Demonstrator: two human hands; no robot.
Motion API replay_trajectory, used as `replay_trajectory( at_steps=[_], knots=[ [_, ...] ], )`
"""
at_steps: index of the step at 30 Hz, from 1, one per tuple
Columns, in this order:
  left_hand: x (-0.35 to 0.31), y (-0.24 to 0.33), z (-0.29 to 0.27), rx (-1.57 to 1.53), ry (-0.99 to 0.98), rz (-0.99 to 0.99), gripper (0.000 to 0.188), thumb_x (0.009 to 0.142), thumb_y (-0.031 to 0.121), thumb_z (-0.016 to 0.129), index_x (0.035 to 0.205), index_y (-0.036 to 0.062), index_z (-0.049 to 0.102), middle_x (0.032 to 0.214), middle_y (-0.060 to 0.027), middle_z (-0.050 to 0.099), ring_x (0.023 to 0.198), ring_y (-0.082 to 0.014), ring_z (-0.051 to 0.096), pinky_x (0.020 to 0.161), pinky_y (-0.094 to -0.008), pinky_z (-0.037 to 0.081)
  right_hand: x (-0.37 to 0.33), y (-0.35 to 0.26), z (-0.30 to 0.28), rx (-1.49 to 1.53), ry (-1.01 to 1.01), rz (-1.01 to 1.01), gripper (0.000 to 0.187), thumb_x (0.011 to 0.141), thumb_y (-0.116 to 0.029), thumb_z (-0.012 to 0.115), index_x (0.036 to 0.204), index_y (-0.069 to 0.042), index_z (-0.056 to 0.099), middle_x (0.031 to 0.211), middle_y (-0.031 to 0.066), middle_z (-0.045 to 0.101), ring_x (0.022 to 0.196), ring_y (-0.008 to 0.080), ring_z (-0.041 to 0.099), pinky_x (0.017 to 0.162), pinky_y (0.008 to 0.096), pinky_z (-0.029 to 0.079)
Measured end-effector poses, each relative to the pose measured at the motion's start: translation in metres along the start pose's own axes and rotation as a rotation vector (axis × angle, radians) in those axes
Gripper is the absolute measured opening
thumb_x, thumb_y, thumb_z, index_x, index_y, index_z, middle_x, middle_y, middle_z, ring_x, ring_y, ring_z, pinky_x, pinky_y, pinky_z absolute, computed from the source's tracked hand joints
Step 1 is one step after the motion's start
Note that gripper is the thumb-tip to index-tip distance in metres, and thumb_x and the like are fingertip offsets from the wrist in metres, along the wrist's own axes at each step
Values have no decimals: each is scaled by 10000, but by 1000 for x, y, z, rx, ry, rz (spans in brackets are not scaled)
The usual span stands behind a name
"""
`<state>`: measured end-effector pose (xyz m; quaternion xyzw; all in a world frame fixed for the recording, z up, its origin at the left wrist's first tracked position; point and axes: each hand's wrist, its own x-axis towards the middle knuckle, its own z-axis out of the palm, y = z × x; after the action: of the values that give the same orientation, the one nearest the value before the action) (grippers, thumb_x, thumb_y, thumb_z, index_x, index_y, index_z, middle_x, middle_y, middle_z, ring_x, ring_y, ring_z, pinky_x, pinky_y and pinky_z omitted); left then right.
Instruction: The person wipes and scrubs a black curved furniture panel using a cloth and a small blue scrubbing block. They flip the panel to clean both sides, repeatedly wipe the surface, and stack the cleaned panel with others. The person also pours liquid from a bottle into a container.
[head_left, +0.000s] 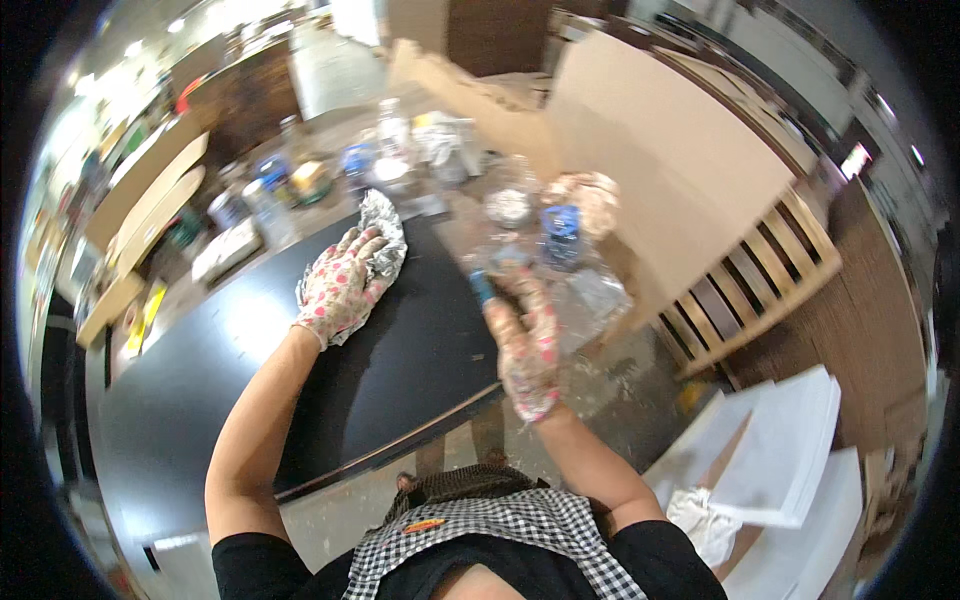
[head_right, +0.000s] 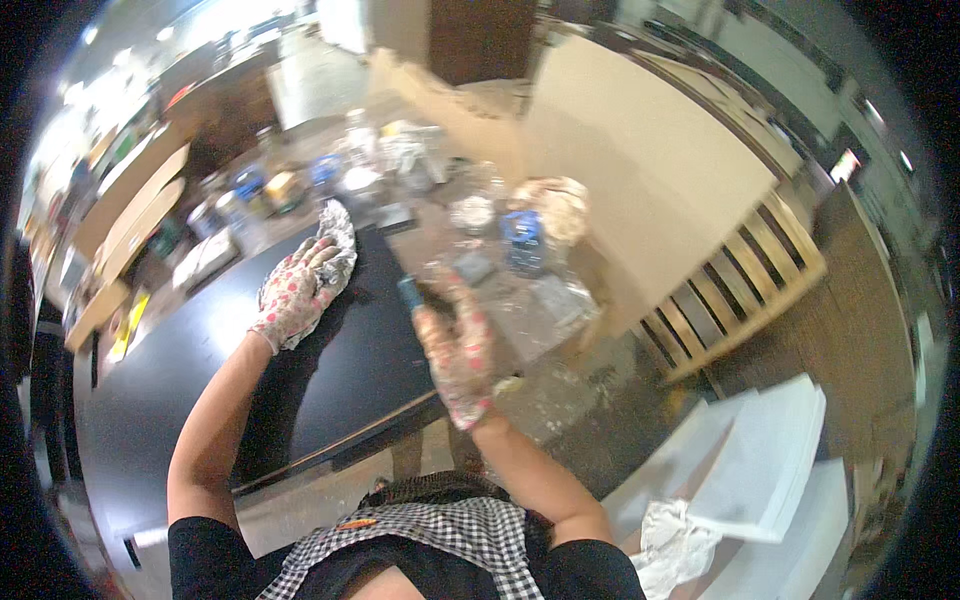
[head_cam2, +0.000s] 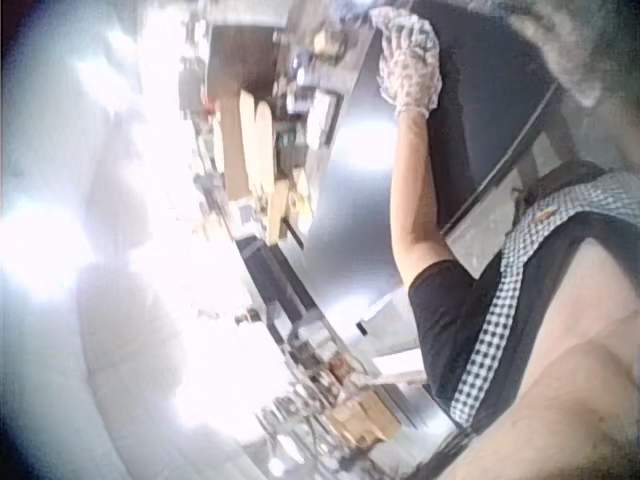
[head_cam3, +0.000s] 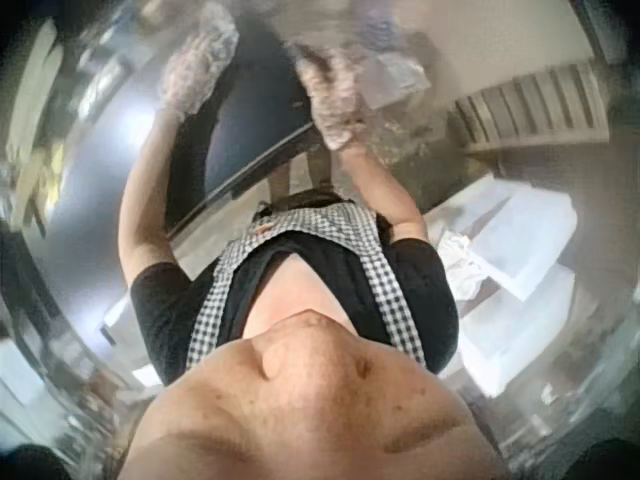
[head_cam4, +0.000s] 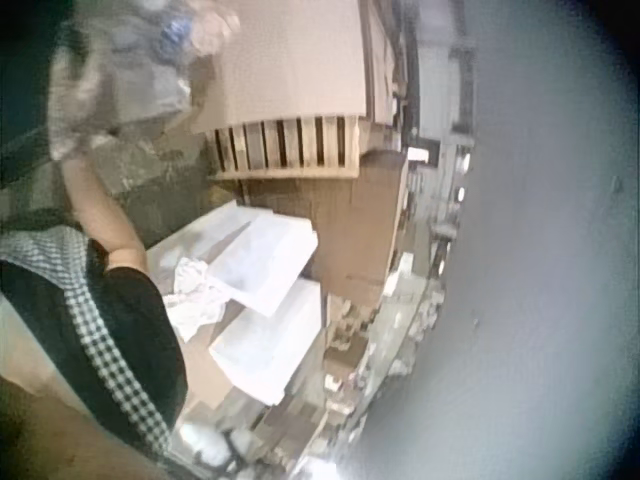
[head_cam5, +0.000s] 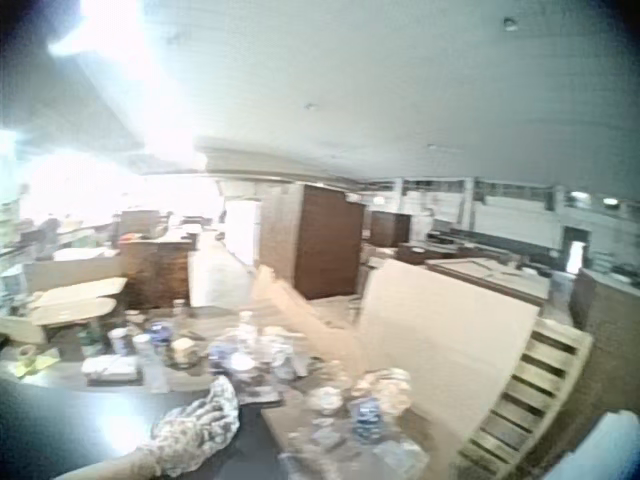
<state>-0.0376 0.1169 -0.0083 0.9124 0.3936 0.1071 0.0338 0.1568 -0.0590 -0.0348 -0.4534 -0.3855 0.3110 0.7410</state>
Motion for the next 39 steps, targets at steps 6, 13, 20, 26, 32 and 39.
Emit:
replay_trajectory(
  at_steps=[6, 13, 20, 26, 32, 39],
  knots=[
    [50, 143, 20, -317, -184, 518, 590, 749, 240, 683, 1316, 118, 572, 1288, -169, 608, 1166, -382, 568, 1000, -487, 420, -12, -32, -114, 183, 215, -61, 516, 914, 61, 569, 1415, 32, 448, 1348, 113, 556, 1170, 187, 582, 1026, 335, 465],
    [50, 191, 31, -520, -231, 985, 335, 731, 98, 670, 1061, 60, 715, 954, -111, 705, 796, -294, 665, 735, -380, 533, -86, -50, -208, -101, 639, -168, 379, 960, -13, 567, 1337, 4, 537, 1261, 51, 593, 1038, 116, 591, 868, 247, 506],
    [53, 168, 58, -1085, -511, 464, 192, 900, 84, 623, 1074, 6, 605, 1068, -116, 660, 927, -202, 632, 822, -352, 511, -131, -47, -206, 429, 411, -308, 502, 969, -93, 617, 1421, 29, 436, 980, 28, 563, 756, 60, 536, 718, 189, 486],
    [64, 166, 67, -1081, -515, 666, 247, 921, 48, 565, 1159, 9, 622, 1083, -148, 654, 974, -211, 650, 809, -375, 524, -105, -35, -203, 1098, 115, -18, 404, 1027, -187, 530, 1358, 38, 475, 852, 10, 485, 725, 87, 490, 647, 212, 458],
    [63, 174, 50, -1301, -616, 726, 155, 919, 26, 517, 1029, 0, 623, 1055, -145, 643, 989, -246, 632, 856, -381, 508, -49, -31, -201, 148, 291, 29, 429, 960, -193, 665, 1349, -44, 562, 1022, 37, 638, 889, 112, 596, 786, 278, 533],
    [88, 176, 66, -1049, -672, 230, 297, 908, 274, 641, 1014, -2, 616, 894, -157, 619, 824, -274, 608, 780, -372, 499, 75, -2, -268, 93, -68, -195, 482, 873, -142, 729, 1326, -48, 591, 1209, 36, 592, 936, 90, 597, 797, 245, 494]
  ],
)
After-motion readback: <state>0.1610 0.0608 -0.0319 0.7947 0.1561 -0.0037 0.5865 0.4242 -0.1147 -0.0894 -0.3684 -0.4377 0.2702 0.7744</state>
